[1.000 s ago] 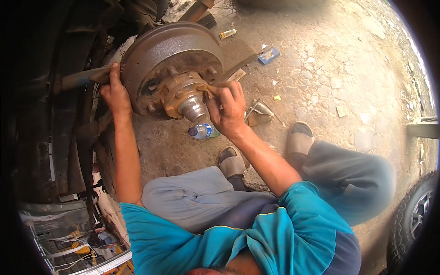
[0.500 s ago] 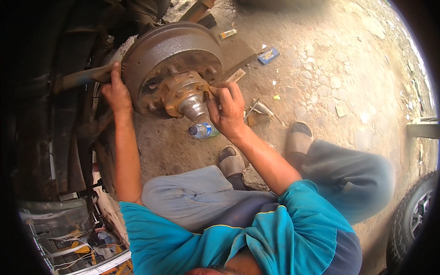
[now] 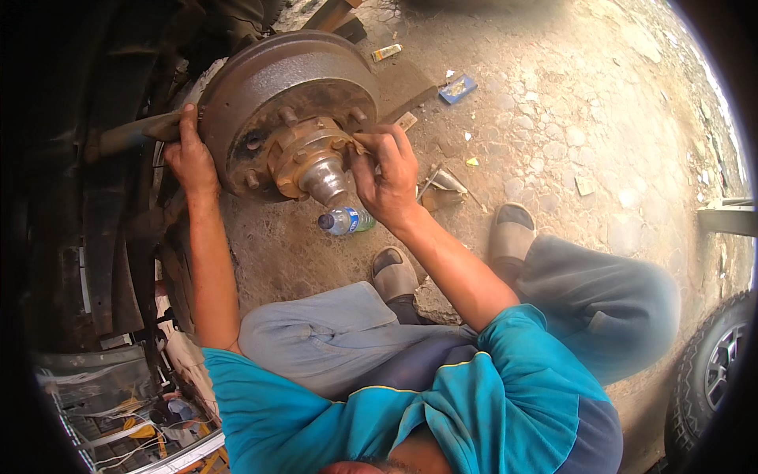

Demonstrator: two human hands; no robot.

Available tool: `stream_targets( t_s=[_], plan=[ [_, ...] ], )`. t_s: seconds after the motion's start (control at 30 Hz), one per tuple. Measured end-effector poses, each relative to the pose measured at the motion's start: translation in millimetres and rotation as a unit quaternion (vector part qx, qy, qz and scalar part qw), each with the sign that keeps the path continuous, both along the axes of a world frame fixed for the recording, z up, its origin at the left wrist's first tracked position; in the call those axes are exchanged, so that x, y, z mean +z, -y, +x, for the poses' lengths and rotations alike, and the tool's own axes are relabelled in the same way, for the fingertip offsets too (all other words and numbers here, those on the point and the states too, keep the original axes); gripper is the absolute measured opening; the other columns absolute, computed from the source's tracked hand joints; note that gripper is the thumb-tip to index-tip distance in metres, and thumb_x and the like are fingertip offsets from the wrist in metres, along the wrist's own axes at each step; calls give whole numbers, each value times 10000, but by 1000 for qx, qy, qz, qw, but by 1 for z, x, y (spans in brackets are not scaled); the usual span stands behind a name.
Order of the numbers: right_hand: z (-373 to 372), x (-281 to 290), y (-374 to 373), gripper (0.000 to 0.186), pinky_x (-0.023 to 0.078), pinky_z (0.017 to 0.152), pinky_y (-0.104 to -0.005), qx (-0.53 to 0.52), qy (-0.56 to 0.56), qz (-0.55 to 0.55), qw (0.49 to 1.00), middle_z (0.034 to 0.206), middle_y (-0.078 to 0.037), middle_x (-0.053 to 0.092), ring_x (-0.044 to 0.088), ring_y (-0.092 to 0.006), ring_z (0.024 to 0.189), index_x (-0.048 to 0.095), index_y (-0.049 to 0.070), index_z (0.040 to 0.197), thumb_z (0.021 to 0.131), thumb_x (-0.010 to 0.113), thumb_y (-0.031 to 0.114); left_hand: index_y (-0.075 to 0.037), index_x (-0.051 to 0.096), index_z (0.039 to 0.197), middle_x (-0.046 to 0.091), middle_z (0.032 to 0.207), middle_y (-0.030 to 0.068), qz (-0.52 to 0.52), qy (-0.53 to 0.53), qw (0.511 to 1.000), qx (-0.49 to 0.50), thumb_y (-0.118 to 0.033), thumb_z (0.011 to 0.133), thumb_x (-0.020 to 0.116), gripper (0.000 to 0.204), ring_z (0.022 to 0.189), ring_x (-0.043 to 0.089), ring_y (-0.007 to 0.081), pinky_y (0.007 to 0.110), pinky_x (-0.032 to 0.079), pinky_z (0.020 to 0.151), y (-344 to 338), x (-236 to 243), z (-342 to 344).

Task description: The person sits on the ground and uses a small metal tool to scrape rust and debris from the surface of a vehicle's wheel hub. They repeatedly rotate the hub with one hand while scraping with the other.

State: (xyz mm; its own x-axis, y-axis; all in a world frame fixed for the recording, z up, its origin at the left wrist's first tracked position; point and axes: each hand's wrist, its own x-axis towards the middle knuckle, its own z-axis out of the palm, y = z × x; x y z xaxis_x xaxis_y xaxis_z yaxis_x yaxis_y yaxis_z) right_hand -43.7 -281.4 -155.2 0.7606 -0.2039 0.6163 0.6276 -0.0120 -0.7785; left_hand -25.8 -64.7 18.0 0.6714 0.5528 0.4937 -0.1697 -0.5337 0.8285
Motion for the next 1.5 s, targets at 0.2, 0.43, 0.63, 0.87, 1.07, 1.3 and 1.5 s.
stream_targets(
  t_s=[0.2, 0.43, 0.63, 0.87, 1.07, 1.3, 1.5],
  plan=[
    [4, 2, -1, 204, 505, 603, -340, 1, 24, 15, 1000, 934, -153, 623, 642, -253, 762, 650, -27, 1013, 826, 707, -84, 105, 735, 1068, 751, 1007, 103, 47, -12, 998, 40, -257, 982, 713, 373, 931, 659, 148, 321, 513, 870, -1, -3, 3],
    [-2, -4, -4, 203, 510, 616, -348, 7, -22, 26, 999, 936, -149, 622, 633, -253, 760, 643, -24, 1026, 839, 708, -70, 104, 741, 1054, 752, 1002, 96, 50, 19, 999, 3, -282, 982, 711, 393, 933, 657, 144, 326, 512, 865, 0, -7, 5],
    [14, 11, 10, 111, 527, 729, -284, 47, -82, 123, 988, 993, -75, 649, 634, -131, 851, 608, 1, 1074, 973, 647, -23, 95, 740, 1066, 745, 1009, 85, 29, -6, 999, 20, -257, 979, 719, 362, 935, 651, 135, 317, 512, 868, 1, 1, 0],
    [6, 6, 16, 160, 505, 821, -270, 178, -184, 184, 949, 1034, -75, 656, 614, -110, 910, 548, -5, 1187, 1028, 557, 2, 97, 734, 1041, 734, 1012, 88, 9, 0, 1000, 6, -244, 978, 725, 347, 932, 648, 140, 311, 508, 870, 4, -2, 1],
    [2, 7, 11, 90, 545, 772, -280, 204, -173, 151, 952, 964, -86, 670, 647, -124, 848, 561, -25, 1099, 1014, 570, 4, 92, 720, 1071, 726, 1035, 90, 25, 12, 1000, -11, -236, 981, 724, 340, 960, 645, 144, 310, 504, 879, -4, -4, 1],
    [3, 2, 9, 79, 558, 748, -289, 172, -128, 100, 972, 951, -113, 666, 670, -135, 826, 550, -34, 1067, 1019, 578, 22, 109, 717, 1074, 731, 1043, 103, 15, 2, 1000, -9, -241, 992, 709, 360, 972, 648, 149, 317, 503, 890, -3, -3, 0],
    [1, 0, 8, 91, 539, 758, -300, 144, -168, 132, 966, 941, -117, 676, 665, -153, 845, 566, -12, 1076, 1022, 560, 60, 116, 717, 1076, 733, 1051, 108, 13, 0, 1000, -16, -233, 996, 703, 358, 978, 654, 151, 315, 505, 889, -5, -5, 1]
  ],
)
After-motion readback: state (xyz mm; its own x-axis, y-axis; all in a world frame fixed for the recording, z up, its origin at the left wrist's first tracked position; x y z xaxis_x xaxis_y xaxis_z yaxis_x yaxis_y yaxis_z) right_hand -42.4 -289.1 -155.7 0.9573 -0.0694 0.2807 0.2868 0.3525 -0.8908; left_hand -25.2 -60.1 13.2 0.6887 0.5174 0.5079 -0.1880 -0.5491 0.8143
